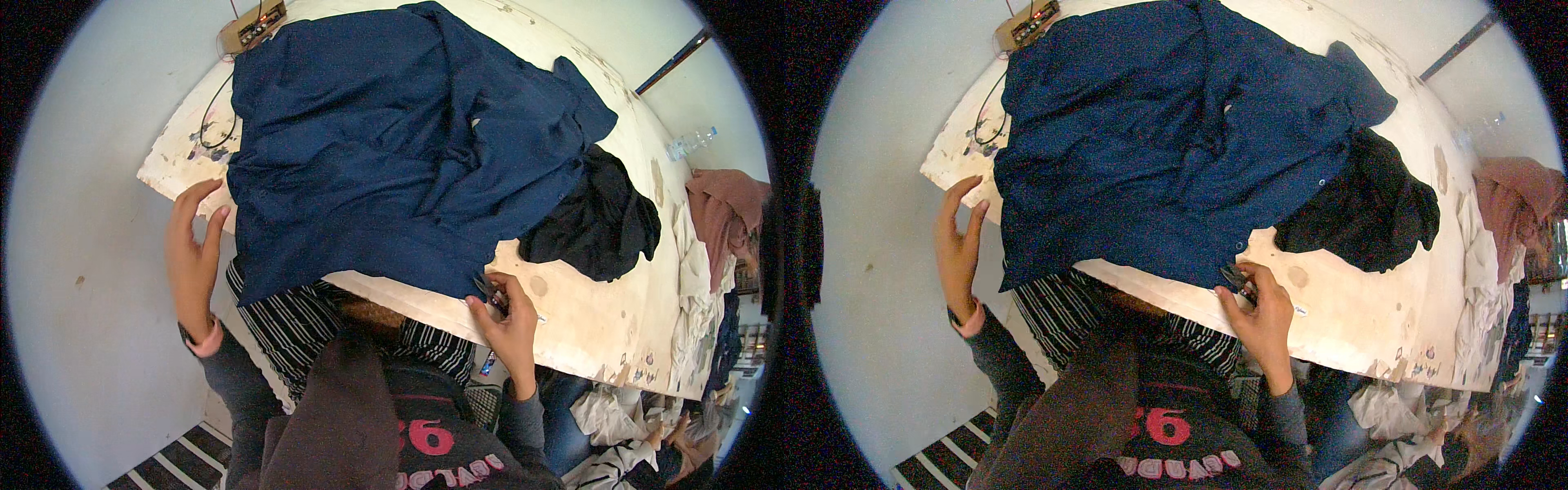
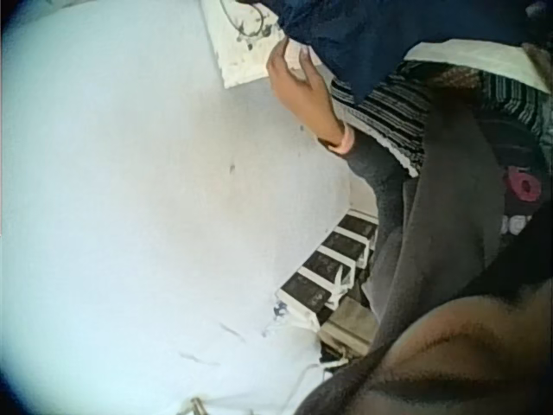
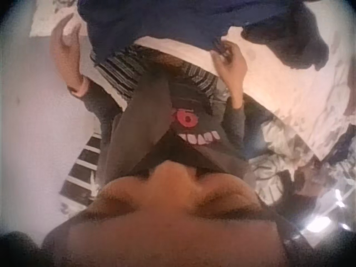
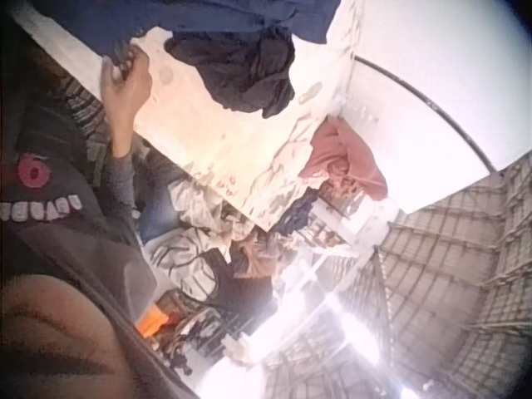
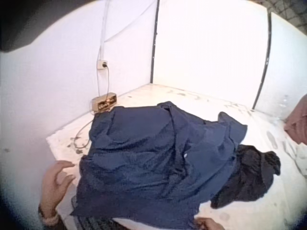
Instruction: The person uses small scissors to trim loose threads and fabric edges from a dark blue garment laid on a white table. The person repeatedly repositions the garment to access different areas and continues cutting small threads throughout the clip.
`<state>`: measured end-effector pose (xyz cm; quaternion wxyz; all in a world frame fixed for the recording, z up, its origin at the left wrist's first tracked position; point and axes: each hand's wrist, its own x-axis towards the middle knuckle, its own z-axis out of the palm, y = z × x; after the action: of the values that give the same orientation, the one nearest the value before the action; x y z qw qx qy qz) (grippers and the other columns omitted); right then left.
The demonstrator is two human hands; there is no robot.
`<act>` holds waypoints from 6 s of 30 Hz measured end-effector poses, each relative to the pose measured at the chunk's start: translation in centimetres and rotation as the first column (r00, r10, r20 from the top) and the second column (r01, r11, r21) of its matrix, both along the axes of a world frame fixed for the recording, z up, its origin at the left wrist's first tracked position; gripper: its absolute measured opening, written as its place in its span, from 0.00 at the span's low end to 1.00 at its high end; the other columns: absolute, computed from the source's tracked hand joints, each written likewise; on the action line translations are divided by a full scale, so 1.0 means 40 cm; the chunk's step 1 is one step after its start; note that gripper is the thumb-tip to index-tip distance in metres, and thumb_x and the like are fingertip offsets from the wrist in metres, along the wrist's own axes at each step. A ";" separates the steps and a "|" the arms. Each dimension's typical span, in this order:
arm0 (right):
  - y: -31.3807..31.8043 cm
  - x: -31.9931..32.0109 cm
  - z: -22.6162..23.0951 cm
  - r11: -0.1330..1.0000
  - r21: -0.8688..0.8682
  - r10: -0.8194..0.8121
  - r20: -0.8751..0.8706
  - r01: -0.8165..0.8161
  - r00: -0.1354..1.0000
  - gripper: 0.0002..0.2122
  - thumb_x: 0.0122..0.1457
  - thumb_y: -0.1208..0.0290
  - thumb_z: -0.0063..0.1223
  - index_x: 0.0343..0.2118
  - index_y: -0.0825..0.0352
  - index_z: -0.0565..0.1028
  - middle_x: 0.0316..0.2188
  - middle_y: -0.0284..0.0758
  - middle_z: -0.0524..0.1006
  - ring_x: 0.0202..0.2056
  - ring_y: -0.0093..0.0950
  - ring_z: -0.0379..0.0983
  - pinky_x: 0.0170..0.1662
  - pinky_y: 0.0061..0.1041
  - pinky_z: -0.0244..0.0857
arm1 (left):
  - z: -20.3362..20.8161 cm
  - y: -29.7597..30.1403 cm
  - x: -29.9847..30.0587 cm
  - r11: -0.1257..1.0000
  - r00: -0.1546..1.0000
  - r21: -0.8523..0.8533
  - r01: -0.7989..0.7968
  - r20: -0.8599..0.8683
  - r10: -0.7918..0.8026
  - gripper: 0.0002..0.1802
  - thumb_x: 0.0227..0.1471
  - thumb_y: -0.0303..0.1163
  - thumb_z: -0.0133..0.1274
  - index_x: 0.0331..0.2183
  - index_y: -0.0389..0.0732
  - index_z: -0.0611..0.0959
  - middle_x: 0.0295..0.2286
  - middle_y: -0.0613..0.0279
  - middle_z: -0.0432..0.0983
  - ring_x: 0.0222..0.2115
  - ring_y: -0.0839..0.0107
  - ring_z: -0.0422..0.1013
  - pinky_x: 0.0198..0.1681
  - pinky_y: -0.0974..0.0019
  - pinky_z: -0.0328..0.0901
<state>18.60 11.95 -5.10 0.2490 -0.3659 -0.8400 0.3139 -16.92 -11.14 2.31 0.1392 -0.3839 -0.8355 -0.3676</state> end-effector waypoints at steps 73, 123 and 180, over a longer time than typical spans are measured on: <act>-0.083 0.061 0.062 0.995 0.098 -0.034 0.144 0.020 0.989 0.11 0.59 0.63 0.64 0.36 0.63 0.74 0.23 0.37 0.80 0.22 0.40 0.77 0.27 0.36 0.67 | -0.224 0.363 0.392 0.568 0.553 -0.001 0.823 0.228 -0.801 0.06 0.55 0.32 0.61 0.36 0.45 0.87 0.33 0.64 0.85 0.33 0.63 0.81 0.38 0.61 0.75; 0.037 0.128 0.044 0.928 0.146 0.323 0.136 -0.342 0.936 0.18 0.38 0.79 0.53 0.37 0.62 0.77 0.30 0.33 0.73 0.34 0.35 0.76 0.37 0.32 0.66 | -0.208 0.372 0.402 0.722 0.597 0.291 0.628 0.414 -0.687 0.22 0.56 0.23 0.62 0.50 0.33 0.73 0.48 0.51 0.68 0.41 0.68 0.74 0.35 0.68 0.77; -0.010 0.044 0.022 0.914 0.314 0.221 0.147 -0.257 0.964 0.17 0.38 0.76 0.62 0.37 0.60 0.82 0.27 0.26 0.81 0.23 0.25 0.75 0.29 0.27 0.57 | -0.174 0.048 0.411 0.742 0.730 -0.330 0.583 0.613 -0.301 0.16 0.63 0.42 0.57 0.45 0.41 0.83 0.32 0.59 0.84 0.27 0.66 0.80 0.31 0.66 0.72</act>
<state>20.36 11.54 -4.22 0.2203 -0.2299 -0.9314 0.1765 -0.47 -9.22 -4.64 -0.2932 -0.4861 -0.7844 -0.2497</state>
